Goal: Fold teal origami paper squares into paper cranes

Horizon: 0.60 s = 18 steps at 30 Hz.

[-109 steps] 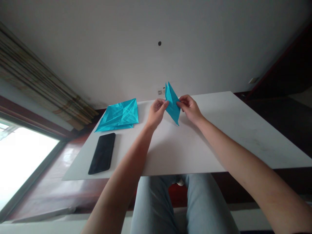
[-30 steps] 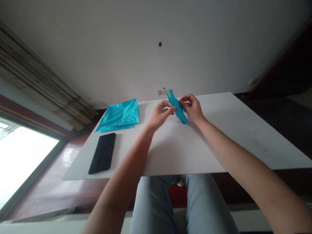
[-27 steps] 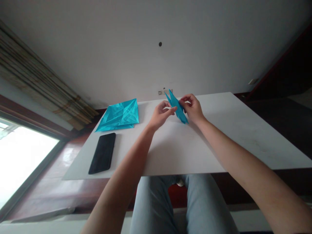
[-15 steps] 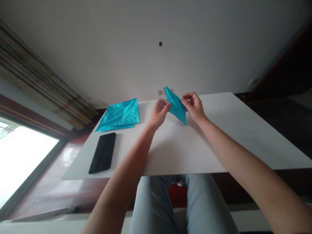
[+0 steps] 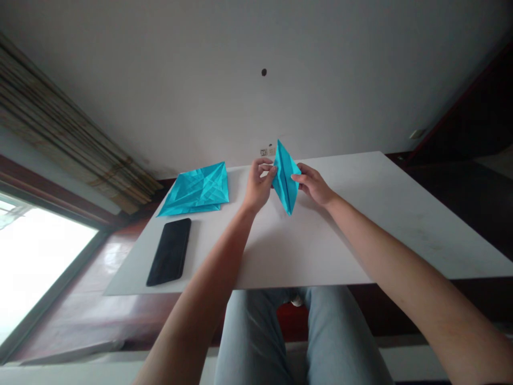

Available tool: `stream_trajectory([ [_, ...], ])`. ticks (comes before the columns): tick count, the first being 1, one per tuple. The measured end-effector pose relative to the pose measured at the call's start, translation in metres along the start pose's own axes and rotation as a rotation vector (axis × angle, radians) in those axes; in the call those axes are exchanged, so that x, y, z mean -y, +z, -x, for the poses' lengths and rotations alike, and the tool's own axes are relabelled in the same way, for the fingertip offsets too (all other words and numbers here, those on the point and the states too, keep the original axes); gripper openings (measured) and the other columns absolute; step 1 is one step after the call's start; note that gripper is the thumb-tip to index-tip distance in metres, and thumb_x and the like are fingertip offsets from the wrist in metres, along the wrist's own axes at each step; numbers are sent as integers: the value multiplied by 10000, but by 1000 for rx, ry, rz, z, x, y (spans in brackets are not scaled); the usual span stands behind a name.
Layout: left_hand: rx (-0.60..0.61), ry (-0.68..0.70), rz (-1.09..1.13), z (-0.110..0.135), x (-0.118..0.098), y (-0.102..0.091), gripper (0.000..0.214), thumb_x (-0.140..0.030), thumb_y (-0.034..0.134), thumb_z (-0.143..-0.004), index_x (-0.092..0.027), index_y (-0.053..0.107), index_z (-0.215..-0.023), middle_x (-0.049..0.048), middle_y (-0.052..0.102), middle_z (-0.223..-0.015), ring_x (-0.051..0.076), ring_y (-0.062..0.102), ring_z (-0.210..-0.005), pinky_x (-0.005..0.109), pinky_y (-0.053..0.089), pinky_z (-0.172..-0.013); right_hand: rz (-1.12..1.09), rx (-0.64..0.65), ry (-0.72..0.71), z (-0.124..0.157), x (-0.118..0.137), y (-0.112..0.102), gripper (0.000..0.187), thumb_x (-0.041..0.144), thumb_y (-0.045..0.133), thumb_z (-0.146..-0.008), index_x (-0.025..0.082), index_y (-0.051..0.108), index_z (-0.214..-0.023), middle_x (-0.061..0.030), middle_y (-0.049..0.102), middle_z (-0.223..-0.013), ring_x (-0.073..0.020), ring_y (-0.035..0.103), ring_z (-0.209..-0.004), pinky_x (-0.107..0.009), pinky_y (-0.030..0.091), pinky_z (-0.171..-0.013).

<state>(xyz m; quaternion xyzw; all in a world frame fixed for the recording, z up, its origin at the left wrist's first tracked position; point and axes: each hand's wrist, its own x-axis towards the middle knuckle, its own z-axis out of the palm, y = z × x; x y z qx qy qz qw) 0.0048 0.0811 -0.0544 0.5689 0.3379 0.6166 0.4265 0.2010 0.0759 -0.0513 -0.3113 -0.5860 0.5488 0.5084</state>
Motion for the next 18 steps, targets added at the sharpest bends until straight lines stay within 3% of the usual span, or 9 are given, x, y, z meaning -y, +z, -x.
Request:
stream_trajectory([
  [4, -29, 3, -13, -2, 1, 1, 342, -466, 902, -985, -246, 640, -1010, -4, 691, -974, 94, 588, -664, 226, 489, -575, -16, -60, -31, -1, -1, -1, 571, 668, 1031, -673, 278, 651, -845, 34, 664, -815, -164, 622, -752, -314, 594, -699],
  [8, 0, -21, -15, -2, 2, 0, 290, -432, 908, -975, -241, 696, -1026, 10, 707, -1014, 100, 618, -710, 211, 506, -591, -90, -31, -37, -1, 1, -2, 588, 693, 1043, -670, 281, 683, -884, 24, 698, -870, -180, 659, -803, -351, 641, -767],
  [18, 89, -24, 4, 2, 4, -1, 411, -479, 995, -889, -245, 734, -1103, 55, 708, -1170, 143, 666, -915, 236, 572, -746, -112, -11, -49, 0, 1, -1, 615, 709, 1070, -659, 284, 706, -915, 17, 744, -932, -186, 696, -863, -358, 652, -826],
])
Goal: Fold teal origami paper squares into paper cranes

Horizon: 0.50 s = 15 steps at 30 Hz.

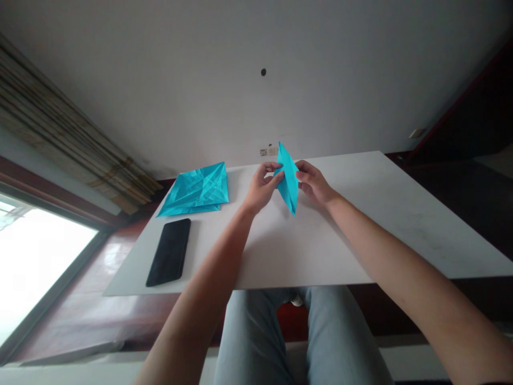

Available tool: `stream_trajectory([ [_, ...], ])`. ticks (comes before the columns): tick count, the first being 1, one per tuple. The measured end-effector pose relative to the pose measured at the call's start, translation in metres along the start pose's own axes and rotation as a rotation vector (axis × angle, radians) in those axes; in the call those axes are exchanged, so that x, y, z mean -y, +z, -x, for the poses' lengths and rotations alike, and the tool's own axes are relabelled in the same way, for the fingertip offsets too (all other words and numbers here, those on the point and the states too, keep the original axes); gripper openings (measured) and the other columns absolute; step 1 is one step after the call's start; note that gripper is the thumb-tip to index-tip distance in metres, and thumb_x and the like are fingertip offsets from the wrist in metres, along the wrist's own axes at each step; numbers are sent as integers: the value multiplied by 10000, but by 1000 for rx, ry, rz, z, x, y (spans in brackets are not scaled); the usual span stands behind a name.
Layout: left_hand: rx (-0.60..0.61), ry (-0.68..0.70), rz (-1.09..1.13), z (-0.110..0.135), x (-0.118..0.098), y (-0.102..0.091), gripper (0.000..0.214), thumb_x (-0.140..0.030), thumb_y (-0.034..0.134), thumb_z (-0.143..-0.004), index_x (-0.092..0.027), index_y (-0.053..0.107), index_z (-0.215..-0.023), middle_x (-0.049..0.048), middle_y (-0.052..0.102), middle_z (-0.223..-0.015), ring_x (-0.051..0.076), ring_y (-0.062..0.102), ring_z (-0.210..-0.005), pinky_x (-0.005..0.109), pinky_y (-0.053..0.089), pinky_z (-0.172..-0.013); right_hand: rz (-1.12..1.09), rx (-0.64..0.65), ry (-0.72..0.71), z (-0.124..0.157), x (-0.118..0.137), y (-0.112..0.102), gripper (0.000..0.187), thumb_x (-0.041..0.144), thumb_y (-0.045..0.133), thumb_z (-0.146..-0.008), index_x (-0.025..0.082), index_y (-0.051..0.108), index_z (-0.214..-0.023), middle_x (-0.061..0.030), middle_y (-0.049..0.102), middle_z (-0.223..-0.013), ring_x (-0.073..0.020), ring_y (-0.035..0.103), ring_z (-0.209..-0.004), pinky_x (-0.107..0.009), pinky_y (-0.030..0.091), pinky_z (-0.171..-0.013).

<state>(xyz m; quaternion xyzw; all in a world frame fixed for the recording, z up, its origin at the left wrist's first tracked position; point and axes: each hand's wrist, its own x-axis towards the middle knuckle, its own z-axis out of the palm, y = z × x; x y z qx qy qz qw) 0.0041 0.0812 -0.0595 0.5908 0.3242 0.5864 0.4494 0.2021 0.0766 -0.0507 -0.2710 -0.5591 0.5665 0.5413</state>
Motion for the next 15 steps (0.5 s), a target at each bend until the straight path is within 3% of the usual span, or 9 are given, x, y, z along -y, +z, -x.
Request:
stream_trajectory([
  [4, 86, 4, 1, 0, 3, -1, 448, -504, 996, -878, -240, 728, -1121, 54, 703, -1172, 160, 677, -987, 262, 606, -846, -12, 8, -6, -1, -3, -1, 592, 665, 1081, -669, 277, 706, -912, 24, 727, -923, -172, 679, -851, -332, 625, -816],
  [8, 91, 3, 8, -1, 4, -2, 420, -477, 985, -883, -238, 718, -1103, 59, 718, -1173, 178, 683, -1050, 274, 610, -893, -29, 14, -9, -1, -4, 0, 564, 660, 1058, -708, 275, 694, -901, 24, 715, -908, -170, 663, -837, -328, 611, -812],
  [15, 121, -178, 268, 4, -5, -1, 540, -523, 1007, -859, -277, 667, -1199, 15, 781, -1138, 145, 720, -888, 239, 584, -771, -23, 8, -58, 1, 3, 6, 473, 620, 995, -784, 322, 712, -1018, 26, 735, -980, -199, 694, -901, -346, 629, -813],
])
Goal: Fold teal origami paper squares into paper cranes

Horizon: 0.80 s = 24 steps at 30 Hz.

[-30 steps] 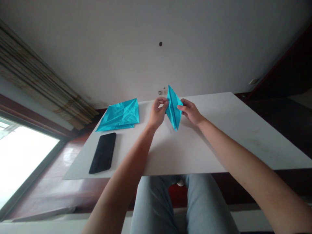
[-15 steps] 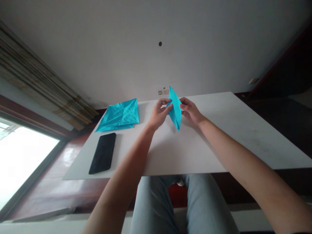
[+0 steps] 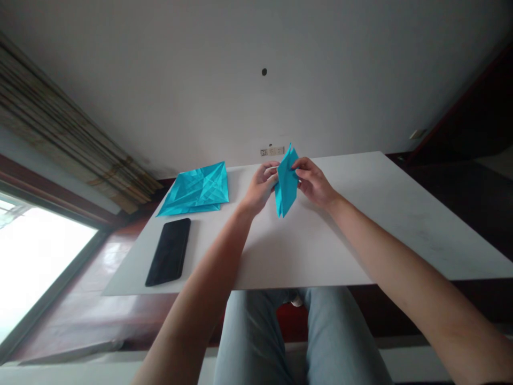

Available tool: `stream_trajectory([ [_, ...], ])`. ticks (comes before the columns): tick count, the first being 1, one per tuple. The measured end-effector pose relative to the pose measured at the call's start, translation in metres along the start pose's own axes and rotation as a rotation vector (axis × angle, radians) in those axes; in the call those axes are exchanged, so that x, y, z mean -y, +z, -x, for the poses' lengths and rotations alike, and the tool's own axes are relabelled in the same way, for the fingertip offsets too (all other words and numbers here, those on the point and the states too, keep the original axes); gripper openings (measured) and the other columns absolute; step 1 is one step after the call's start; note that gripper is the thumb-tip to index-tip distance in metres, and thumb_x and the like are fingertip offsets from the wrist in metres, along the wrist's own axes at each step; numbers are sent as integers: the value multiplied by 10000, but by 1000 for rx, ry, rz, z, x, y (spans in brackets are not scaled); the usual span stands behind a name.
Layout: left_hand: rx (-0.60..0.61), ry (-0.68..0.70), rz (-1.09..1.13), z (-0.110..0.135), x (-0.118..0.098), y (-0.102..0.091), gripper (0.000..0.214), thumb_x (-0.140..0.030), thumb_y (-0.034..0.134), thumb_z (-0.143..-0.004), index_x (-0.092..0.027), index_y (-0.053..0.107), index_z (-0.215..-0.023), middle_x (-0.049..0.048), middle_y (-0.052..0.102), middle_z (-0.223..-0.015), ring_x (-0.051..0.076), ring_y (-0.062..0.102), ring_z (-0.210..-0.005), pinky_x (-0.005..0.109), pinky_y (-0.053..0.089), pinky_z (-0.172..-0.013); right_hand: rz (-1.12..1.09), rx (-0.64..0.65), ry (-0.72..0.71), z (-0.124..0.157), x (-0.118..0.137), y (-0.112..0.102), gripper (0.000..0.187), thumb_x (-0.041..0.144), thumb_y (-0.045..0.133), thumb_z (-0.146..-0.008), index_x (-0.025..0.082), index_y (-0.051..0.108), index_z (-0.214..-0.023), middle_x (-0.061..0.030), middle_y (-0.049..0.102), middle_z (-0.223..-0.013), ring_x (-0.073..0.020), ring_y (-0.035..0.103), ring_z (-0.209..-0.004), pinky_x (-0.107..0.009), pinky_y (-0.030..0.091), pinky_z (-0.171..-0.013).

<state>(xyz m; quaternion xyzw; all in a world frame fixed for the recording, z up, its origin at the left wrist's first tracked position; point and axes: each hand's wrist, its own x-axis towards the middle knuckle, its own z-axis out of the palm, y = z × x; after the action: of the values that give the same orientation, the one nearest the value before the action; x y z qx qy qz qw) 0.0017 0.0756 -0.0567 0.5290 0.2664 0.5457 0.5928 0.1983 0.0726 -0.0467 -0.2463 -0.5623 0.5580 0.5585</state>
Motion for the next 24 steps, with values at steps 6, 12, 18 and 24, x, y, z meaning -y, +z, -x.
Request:
stream_trajectory([
  [6, -159, 25, -102, -4, 2, -4, 418, -461, 968, -908, -257, 673, -1124, 12, 767, -1097, 127, 693, -832, 222, 559, -719, 241, -85, -93, -8, -11, -9, 536, 637, 988, -799, 348, 734, -1171, 15, 732, -1010, -195, 687, -888, -321, 613, -752],
  [12, -365, 144, -476, -14, 17, -16, 228, -337, 840, -1006, -239, 680, -1136, 84, 750, -1213, 183, 716, -960, 299, 590, -815, 672, -63, -185, -7, -18, -18, 299, 558, 796, -1016, 293, 785, -1155, -35, 741, -1057, -186, 645, -752, -364, 593, -696],
  [18, -492, 547, -1022, 8, 5, 3, 395, -504, 629, -1145, -267, 653, -1459, 163, 663, -1477, 303, 627, -1328, 526, 477, -1227, 1206, -43, -443, 3, -5, -10, 428, 338, 504, -1138, 244, 723, -1492, -180, 721, -1433, -373, 691, -1328, -592, 606, -1133],
  [24, -72, 637, -1348, 33, -4, 38, 550, -531, 562, -1156, -290, 622, -1647, 166, 581, -1705, 385, 501, -1558, 578, 346, -1337, 1550, 15, -374, 13, -4, 14, 664, 405, 591, -1112, 181, 531, -1734, -206, 562, -1786, -448, 501, -1621, -656, 461, -1294],
])
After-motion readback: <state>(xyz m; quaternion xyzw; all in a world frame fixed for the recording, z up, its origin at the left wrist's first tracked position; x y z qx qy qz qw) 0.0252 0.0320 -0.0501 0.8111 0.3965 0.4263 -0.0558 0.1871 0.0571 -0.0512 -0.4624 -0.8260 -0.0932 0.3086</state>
